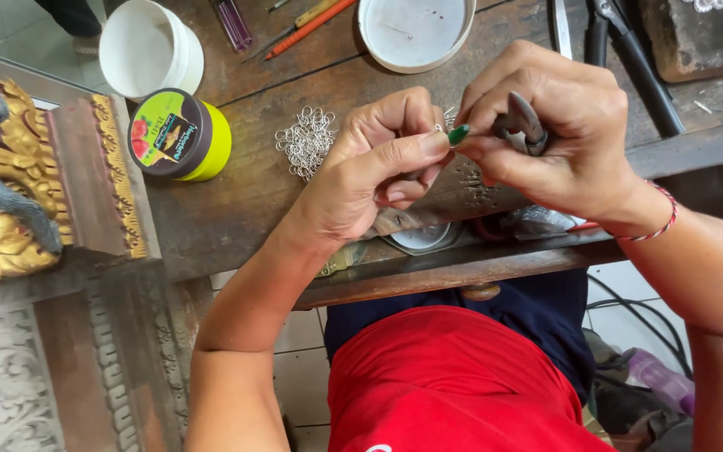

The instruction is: The person repeatedly picks up small metal pins from a pile on a wooden workbench and uses pliers to bend one end into a loop. They hold the pin with a pen-like tool in the left hand and manipulate it with pliers in the right hand, then place the finished looped pin back onto the table.

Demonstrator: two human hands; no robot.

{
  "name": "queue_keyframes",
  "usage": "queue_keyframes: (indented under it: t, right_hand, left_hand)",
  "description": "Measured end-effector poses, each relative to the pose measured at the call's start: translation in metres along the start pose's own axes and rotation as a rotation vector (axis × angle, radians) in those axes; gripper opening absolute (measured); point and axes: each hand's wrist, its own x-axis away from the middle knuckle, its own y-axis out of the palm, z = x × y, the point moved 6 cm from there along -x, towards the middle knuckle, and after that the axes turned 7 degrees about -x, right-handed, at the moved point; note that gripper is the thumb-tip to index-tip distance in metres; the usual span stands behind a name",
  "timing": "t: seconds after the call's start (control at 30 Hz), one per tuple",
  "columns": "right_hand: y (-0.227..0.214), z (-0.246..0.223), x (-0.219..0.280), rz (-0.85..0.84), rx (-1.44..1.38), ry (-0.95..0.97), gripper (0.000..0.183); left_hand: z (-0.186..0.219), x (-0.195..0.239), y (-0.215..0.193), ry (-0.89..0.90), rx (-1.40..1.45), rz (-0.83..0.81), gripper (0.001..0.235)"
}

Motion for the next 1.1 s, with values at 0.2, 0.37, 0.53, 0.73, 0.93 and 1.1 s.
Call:
queue_keyframes:
  t: [0.2, 0.37, 0.53, 0.73, 0.93, 1.1]
  right_hand:
    - [-0.001, 0.004, 0.000, -0.052, -0.050, -0.035, 0.025]
    - [-0.003, 0.008, 0.002, -0.112, -0.067, -0.026, 0.033]
    - [-0.003, 0.006, -0.003, -0.186, -0.119, -0.007, 0.029]
    - [-0.003, 0.007, -0.004, -0.227, -0.143, -0.014, 0.029]
    - [-0.005, 0.012, 0.000, -0.257, -0.105, 0.035, 0.030]
    - [-0.007, 0.013, -0.001, -0.290, -0.104, 0.061, 0.028]
  left_hand:
    - [-0.014, -0.002, -0.005, -0.125, 0.158, -0.073, 0.017]
    - [-0.027, 0.003, -0.012, -0.183, 0.212, -0.102, 0.016]
    - [-0.022, 0.004, -0.005, -0.193, 0.190, -0.137, 0.017]
    - [-0.022, 0.004, -0.004, -0.211, 0.206, -0.133, 0.014]
    - [-0.017, 0.003, 0.004, -0.204, 0.141, -0.161, 0.016]
    - [-0.016, 0.003, 0.006, -0.197, 0.148, -0.170, 0.015]
